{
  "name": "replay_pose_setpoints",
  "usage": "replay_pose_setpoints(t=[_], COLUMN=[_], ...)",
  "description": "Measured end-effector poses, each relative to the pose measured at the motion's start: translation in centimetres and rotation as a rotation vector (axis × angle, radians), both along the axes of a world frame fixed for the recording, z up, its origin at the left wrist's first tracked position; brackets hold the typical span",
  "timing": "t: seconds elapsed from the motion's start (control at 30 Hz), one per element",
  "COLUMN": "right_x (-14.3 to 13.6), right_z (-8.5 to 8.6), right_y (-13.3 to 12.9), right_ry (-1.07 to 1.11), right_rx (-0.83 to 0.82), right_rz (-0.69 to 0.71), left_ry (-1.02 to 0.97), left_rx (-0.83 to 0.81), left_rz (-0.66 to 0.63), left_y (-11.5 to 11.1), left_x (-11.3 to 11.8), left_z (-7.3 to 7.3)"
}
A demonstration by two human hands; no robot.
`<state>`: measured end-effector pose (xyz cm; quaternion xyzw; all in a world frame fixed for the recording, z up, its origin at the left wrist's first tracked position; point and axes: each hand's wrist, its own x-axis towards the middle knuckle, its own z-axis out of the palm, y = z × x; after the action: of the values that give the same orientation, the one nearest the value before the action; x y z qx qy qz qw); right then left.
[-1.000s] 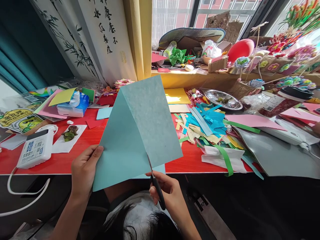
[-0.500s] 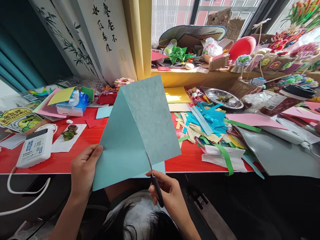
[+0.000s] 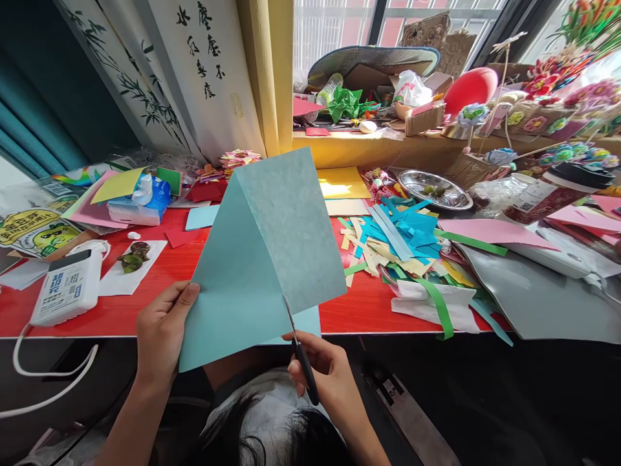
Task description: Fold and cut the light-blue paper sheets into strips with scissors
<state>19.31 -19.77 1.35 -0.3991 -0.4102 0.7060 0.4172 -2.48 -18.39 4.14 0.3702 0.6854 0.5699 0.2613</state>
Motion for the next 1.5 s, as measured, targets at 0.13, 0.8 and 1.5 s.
replay_pose_setpoints(t=[0.13, 0.8, 1.5], right_x=[0.2, 0.6, 0.6], right_z=[-0.4, -1.0, -1.0], right_y=[0.1, 0.5, 0.3], right_ry=[-0.003, 0.044, 0.020], right_rx=[0.011, 0.078, 0.069], right_rz=[0.025, 0.099, 0.077], left_ry=[-0.014, -0.007, -0.016], left_rx=[-0.008, -0.047, -0.040], left_rz=[-0.012, -0.093, -0.070], left_y=[0.1, -0.5, -0.7], left_x=[-0.1, 0.4, 0.9], left_z=[-0.1, -0.5, -0.5])
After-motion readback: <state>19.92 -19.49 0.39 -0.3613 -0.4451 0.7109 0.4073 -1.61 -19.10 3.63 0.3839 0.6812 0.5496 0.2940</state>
